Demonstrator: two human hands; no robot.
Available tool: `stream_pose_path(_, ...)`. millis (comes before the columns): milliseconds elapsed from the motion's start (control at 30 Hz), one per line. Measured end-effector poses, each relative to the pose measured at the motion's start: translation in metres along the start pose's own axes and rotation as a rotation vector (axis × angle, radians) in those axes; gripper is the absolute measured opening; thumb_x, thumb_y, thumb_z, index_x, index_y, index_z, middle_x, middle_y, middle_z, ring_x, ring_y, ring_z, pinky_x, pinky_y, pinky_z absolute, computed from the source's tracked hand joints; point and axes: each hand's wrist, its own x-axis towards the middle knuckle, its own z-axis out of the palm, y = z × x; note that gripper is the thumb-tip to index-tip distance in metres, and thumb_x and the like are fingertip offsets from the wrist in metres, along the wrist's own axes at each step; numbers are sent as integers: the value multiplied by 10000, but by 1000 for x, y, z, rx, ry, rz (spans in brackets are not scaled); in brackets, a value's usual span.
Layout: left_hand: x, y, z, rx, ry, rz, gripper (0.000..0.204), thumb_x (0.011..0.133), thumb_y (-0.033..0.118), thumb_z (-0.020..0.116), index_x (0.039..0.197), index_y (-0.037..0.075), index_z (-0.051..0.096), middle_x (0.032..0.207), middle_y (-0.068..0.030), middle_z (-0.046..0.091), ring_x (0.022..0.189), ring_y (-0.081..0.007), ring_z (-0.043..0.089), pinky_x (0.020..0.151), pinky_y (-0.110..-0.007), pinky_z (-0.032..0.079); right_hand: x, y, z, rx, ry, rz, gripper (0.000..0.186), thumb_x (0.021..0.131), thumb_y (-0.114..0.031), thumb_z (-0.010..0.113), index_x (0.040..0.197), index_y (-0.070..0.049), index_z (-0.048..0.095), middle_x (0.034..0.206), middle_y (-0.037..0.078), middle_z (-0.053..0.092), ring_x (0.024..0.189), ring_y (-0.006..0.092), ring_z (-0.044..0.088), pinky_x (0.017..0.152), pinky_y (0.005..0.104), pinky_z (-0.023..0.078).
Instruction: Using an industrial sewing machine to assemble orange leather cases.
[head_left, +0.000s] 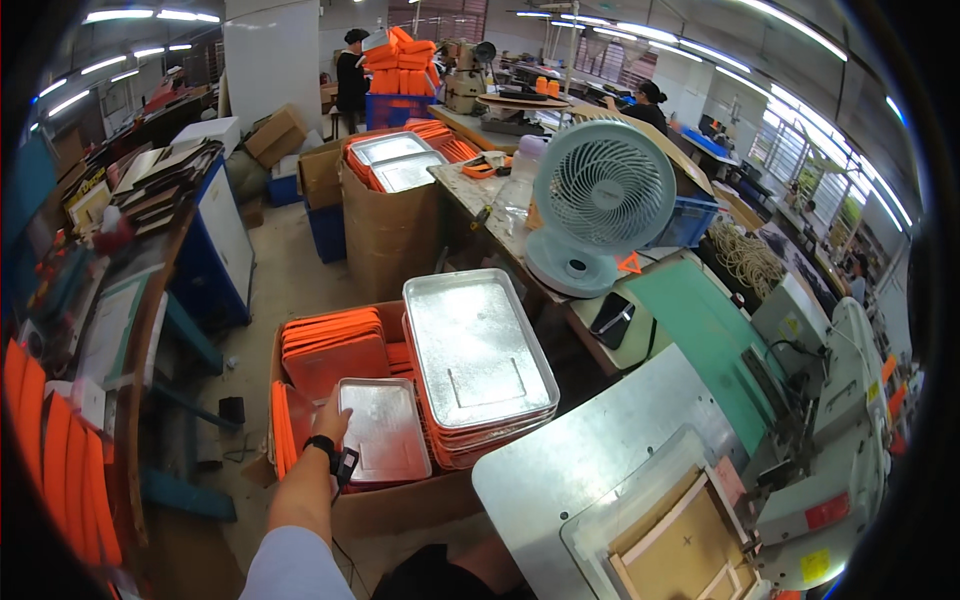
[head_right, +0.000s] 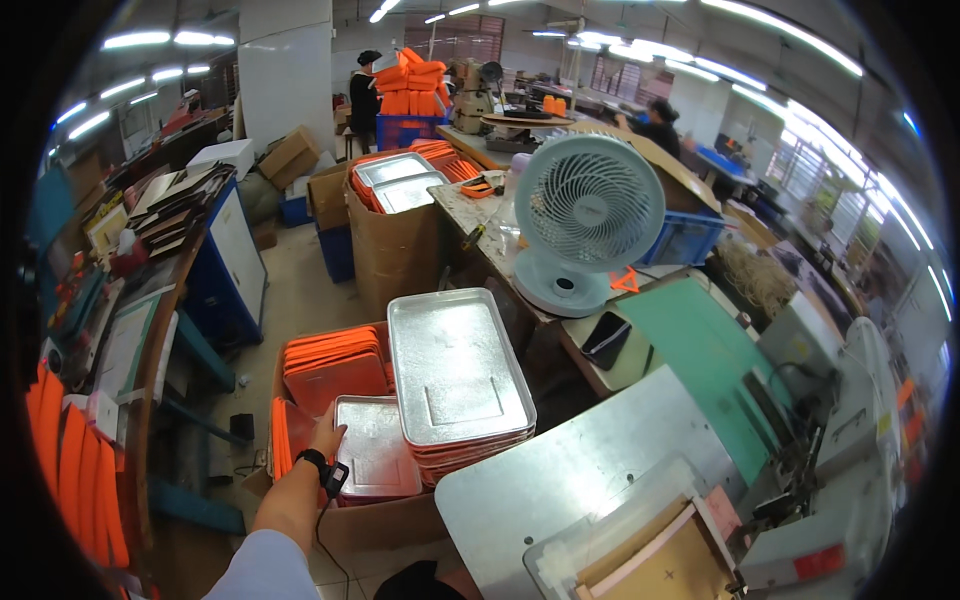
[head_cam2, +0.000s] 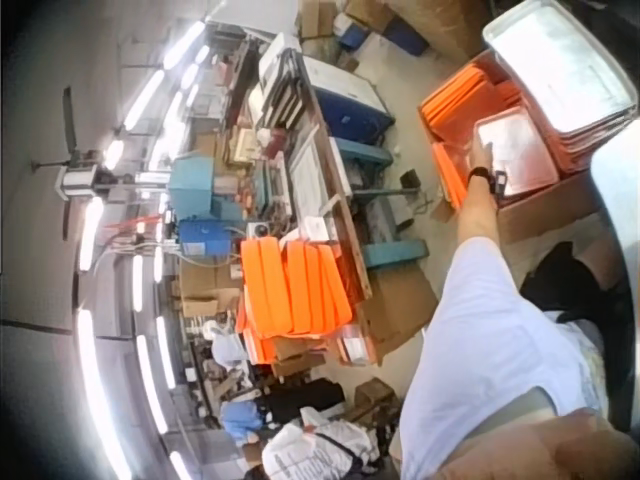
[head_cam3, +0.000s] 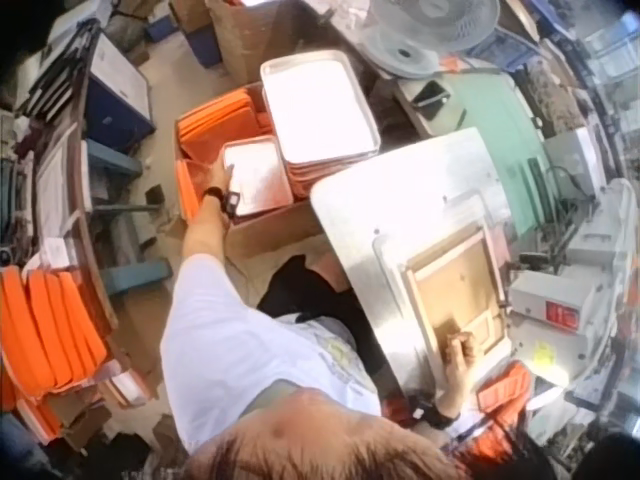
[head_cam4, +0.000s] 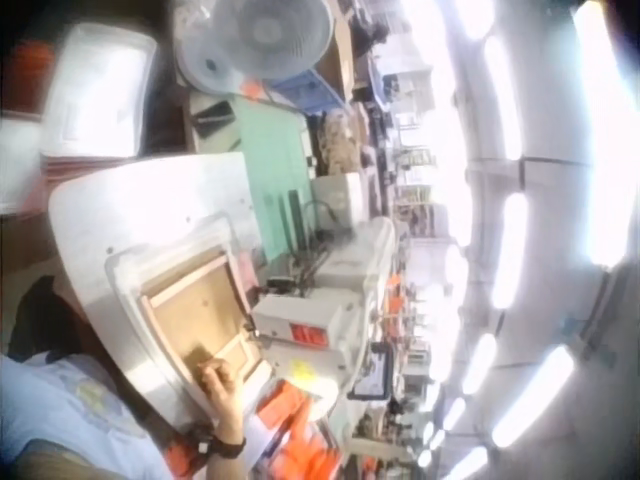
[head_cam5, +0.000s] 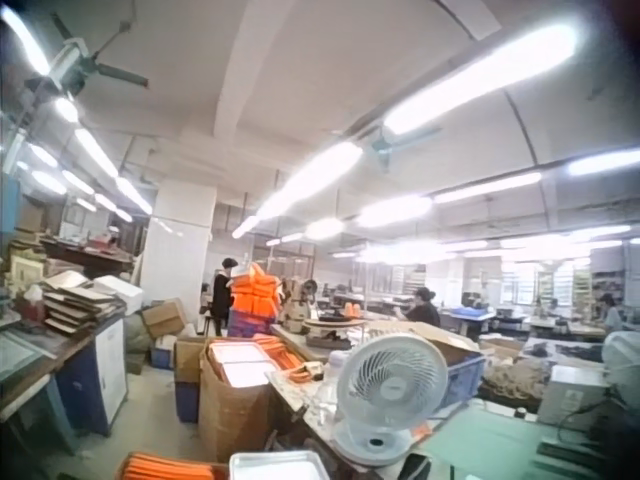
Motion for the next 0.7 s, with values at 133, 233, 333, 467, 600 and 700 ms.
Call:
stream_pose_path(133, -3, 7, 6, 242, -133, -50, 791, 796, 139, 728, 1471, 94, 318, 1360, -351, 472, 1213, -492, 527, 1019, -487, 447, -5, -12, 5, -147, 7, -34, 54, 968, -71, 608, 919, -64, 629, 773, -39, 573, 663, 53, 484, 582, 208, 394)
stream_pose_path(233, 13, -26, 6, 145, -435, 170, 712, 777, 132, 743, 1392, 4, 407, 1344, -276, 538, 1251, -423, 526, 1065, -443, 432, 2, 5, 2, -726, -43, -574, 57, 869, 10, 662, 893, -37, 642, 792, 57, 623, 712, 174, 591, 625, 282, 465)
stream_pose_path(333, -3, 10, -31, 369, -576, 89, 683, 793, 231, 749, 1361, -1, 448, 1321, -259, 573, 1206, -397, 575, 1012, -458, 475, 3, -46, 29, -535, -68, -254, 58, 862, -12, 656, 917, 4, 651, 836, 143, 633, 768, 282, 621, 704, 341, 502)
stream_pose_path(467, -58, 140, -113, 238, -603, 158, 214, 824, 155, 592, 888, 18, 744, 722, -141, 716, 666, -256, 715, 658, -379, 575, 4, -38, 21, -723, -80, -547, 60, 840, -67, 699, 888, -53, 665, 829, 114, 625, 788, 316, 633, 683, 377, 527)
stream_pose_path(600, -189, 370, -146, -98, -1129, 816, 216, 858, 56, 611, 1033, 10, 729, 837, -113, 736, 755, -208, 715, 725, -341, 560, -1, -14, 11, -665, 6, -593, 74, 863, -88, 689, 904, -42, 647, 839, 116, 621, 784, 319, 627, 695, 396, 524)
stream_pose_path(700, -273, 470, -142, -4, -1236, 1206, 469, 870, 61, 615, 1337, 54, 567, 981, -137, 710, 844, -275, 703, 766, -367, 550, -3, -20, 6, -562, -31, -649, 83, 868, -80, 684, 916, -30, 638, 847, 122, 618, 792, 321, 626, 694, 405, 516)
